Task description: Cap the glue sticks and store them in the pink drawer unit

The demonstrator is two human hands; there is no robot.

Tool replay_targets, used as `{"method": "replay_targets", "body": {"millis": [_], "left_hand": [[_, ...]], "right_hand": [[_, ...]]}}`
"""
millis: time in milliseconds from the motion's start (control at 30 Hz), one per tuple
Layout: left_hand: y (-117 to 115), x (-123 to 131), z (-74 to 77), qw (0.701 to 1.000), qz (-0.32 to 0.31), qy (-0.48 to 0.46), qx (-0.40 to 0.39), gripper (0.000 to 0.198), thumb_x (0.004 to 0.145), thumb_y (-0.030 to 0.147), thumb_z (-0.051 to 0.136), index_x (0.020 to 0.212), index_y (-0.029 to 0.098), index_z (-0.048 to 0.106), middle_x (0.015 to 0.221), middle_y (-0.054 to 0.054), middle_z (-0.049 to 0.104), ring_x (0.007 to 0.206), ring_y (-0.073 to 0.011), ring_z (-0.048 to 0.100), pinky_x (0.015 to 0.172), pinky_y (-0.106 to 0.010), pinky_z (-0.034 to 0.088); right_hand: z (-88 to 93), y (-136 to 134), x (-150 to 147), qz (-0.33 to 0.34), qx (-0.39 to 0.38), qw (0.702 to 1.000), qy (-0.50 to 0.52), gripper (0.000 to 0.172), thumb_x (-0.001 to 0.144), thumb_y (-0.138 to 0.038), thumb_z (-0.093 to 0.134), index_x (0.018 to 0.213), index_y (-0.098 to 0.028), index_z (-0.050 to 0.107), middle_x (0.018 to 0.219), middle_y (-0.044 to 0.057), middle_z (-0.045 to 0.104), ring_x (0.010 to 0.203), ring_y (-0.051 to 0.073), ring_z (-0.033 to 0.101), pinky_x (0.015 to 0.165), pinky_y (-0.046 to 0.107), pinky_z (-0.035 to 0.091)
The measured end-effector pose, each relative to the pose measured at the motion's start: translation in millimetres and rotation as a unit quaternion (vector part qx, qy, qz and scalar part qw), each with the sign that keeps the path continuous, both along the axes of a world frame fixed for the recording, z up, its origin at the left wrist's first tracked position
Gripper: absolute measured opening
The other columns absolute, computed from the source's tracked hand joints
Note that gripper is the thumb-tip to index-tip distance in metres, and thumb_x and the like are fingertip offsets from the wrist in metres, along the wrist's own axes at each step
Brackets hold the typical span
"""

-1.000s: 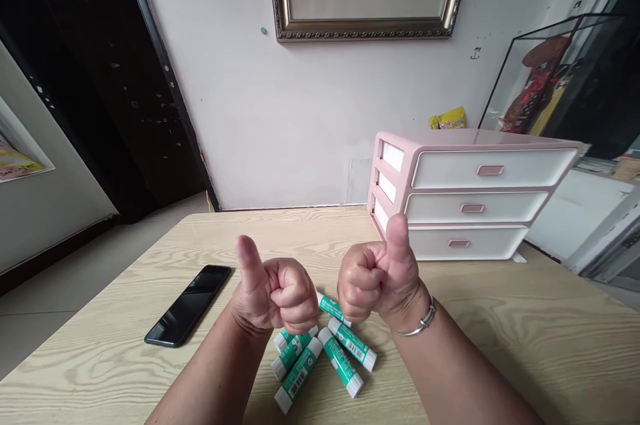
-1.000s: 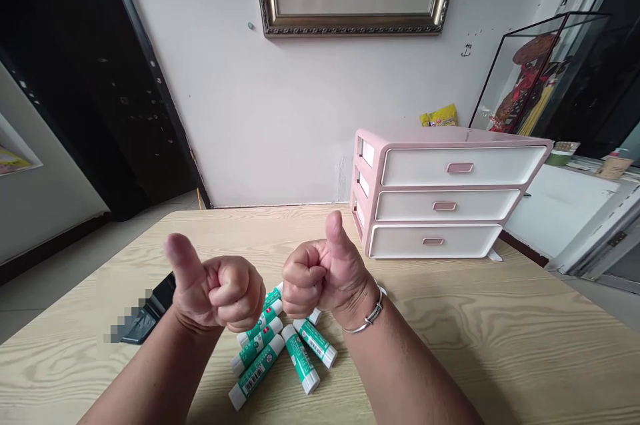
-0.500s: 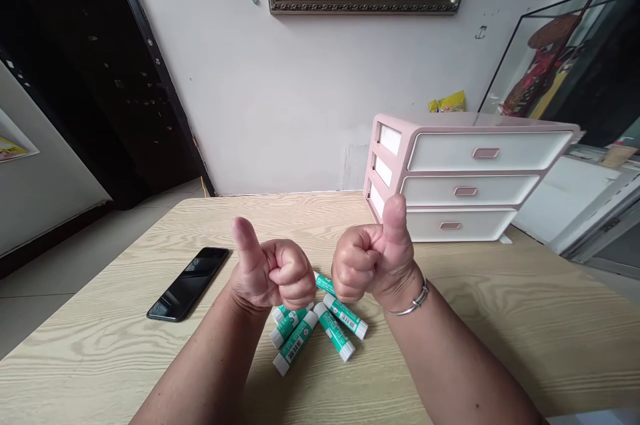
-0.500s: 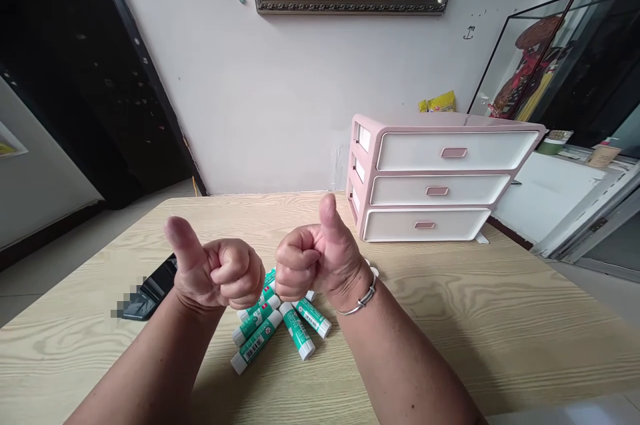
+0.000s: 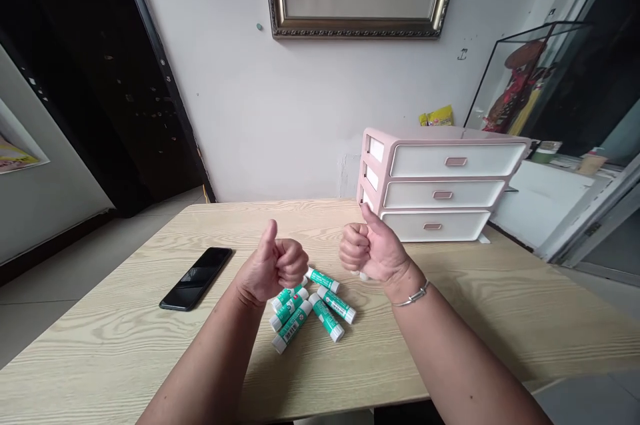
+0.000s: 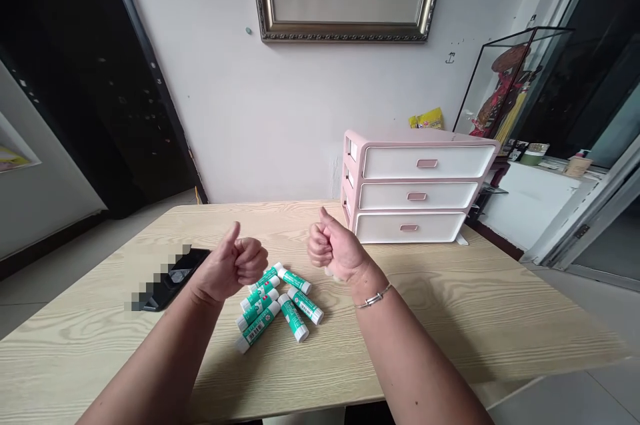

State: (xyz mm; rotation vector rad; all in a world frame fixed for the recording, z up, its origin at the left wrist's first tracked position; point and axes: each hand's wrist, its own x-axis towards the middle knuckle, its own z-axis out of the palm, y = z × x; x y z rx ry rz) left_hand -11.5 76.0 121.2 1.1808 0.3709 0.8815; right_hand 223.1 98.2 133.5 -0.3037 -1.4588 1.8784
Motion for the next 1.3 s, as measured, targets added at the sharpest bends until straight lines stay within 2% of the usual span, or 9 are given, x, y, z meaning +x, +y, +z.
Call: {"method": "replay_targets", "body": {"millis": [67, 133, 167, 200, 333, 500, 667, 900, 1300], "left_hand": [[3.2, -9.9, -8.2, 0.98, 0.157, 0.121, 0.025, 0.06, 0.087, 0.07, 0.045, 0.055, 0.021, 0.035, 0.05, 0.008, 0.029, 0.044, -0.0068, 0.024, 0.04, -0.019, 0.021], [6.0, -19.5, -19.7, 0.898, 0.299, 0.312, 0.079, 0.05, 0.087, 0.062, 0.051, 0.063, 0.019, 0.045, 0.055, 0.006, 0.04, 0.048, -0.0082, 0.034, 0.047, -0.02, 0.031], [7.2, -23.3, -26.4, 0.84, 0.326, 0.423, 0.098, 0.047, 0.086, 0.062, 0.049, 0.067, 0.019, 0.05, 0.057, 0.005, 0.045, 0.051, -0.0096, 0.04, 0.05, -0.021, 0.034], [8.5, -26.1, -33.1, 0.816, 0.332, 0.462, 0.098, 0.041, 0.084, 0.058, 0.052, 0.07, 0.019, 0.054, 0.058, 0.004, 0.047, 0.054, -0.011, 0.043, 0.051, -0.022, 0.034], [14.5, -26.6, -55.6, 0.757, 0.338, 0.547, 0.114, 0.02, 0.075, 0.038, 0.059, 0.073, 0.019, 0.061, 0.066, 0.0, 0.06, 0.065, -0.0152, 0.053, 0.056, -0.025, 0.033], [25.1, -16.1, -65.2, 0.699, 0.315, 0.628, 0.134, 0.019, 0.072, 0.034, 0.057, 0.081, 0.019, 0.066, 0.087, -0.006, 0.071, 0.078, -0.0205, 0.061, 0.06, -0.027, 0.034], [32.0, -6.0, -60.5, 0.664, 0.277, 0.68, 0.141, 0.018, 0.072, 0.035, 0.056, 0.077, 0.021, 0.067, 0.092, -0.008, 0.073, 0.08, -0.0229, 0.064, 0.06, -0.028, 0.035], [30.0, -2.5, -56.2, 0.663, 0.255, 0.689, 0.146, 0.017, 0.076, 0.033, 0.052, 0.079, 0.022, 0.064, 0.089, -0.005, 0.074, 0.078, -0.0203, 0.065, 0.057, -0.027, 0.035], [32.0, -16.8, -72.6, 0.683, 0.245, 0.663, 0.187, 0.029, 0.083, 0.043, 0.051, 0.087, 0.021, 0.07, 0.094, -0.005, 0.073, 0.08, -0.0194, 0.065, 0.066, -0.027, 0.04]], "right_hand": [[-9.5, 1.6, 9.5, -0.181, 0.03, 0.978, -0.095, 0.056, 0.088, -0.071, 0.045, 0.061, -0.023, 0.035, 0.048, -0.01, 0.024, 0.042, 0.007, 0.017, 0.044, 0.022, 0.018], [-18.9, 0.7, 17.9, -0.34, 0.077, 0.916, -0.197, 0.049, 0.088, -0.064, 0.051, 0.065, -0.022, 0.041, 0.05, -0.009, 0.032, 0.045, 0.009, 0.025, 0.047, 0.023, 0.022], [-23.0, -0.7, 21.3, -0.402, 0.107, 0.874, -0.253, 0.044, 0.089, -0.059, 0.052, 0.068, -0.021, 0.046, 0.053, -0.008, 0.037, 0.047, 0.01, 0.031, 0.049, 0.023, 0.025], [-26.8, -2.6, 23.8, -0.447, 0.14, 0.827, -0.31, 0.038, 0.089, -0.054, 0.053, 0.071, -0.021, 0.05, 0.056, -0.006, 0.042, 0.051, 0.011, 0.037, 0.052, 0.024, 0.028], [-38.1, -10.1, 24.4, -0.482, 0.282, 0.67, -0.489, 0.012, 0.087, -0.026, 0.051, 0.085, -0.02, 0.062, 0.079, 0.002, 0.063, 0.078, 0.017, 0.056, 0.073, 0.028, 0.037], [-50.7, -10.9, 9.1, -0.436, 0.365, 0.58, -0.583, 0.025, 0.081, -0.017, 0.052, 0.102, -0.018, 0.065, 0.102, 0.008, 0.069, 0.106, 0.024, 0.056, 0.094, 0.034, 0.033], [-68.6, -2.5, -4.3, -0.424, 0.402, 0.552, -0.595, 0.028, 0.08, -0.017, 0.053, 0.105, -0.018, 0.065, 0.106, 0.011, 0.067, 0.109, 0.026, 0.053, 0.098, 0.038, 0.028], [-99.1, 7.4, 12.1, -0.428, 0.407, 0.575, -0.566, 0.031, 0.078, -0.013, 0.053, 0.107, -0.02, 0.063, 0.104, 0.008, 0.066, 0.107, 0.024, 0.051, 0.098, 0.035, 0.027], [-102.3, 6.4, 25.5, -0.378, 0.409, 0.598, -0.577, 0.038, 0.077, -0.009, 0.051, 0.109, -0.022, 0.065, 0.108, 0.006, 0.066, 0.108, 0.022, 0.051, 0.096, 0.033, 0.029]]}}
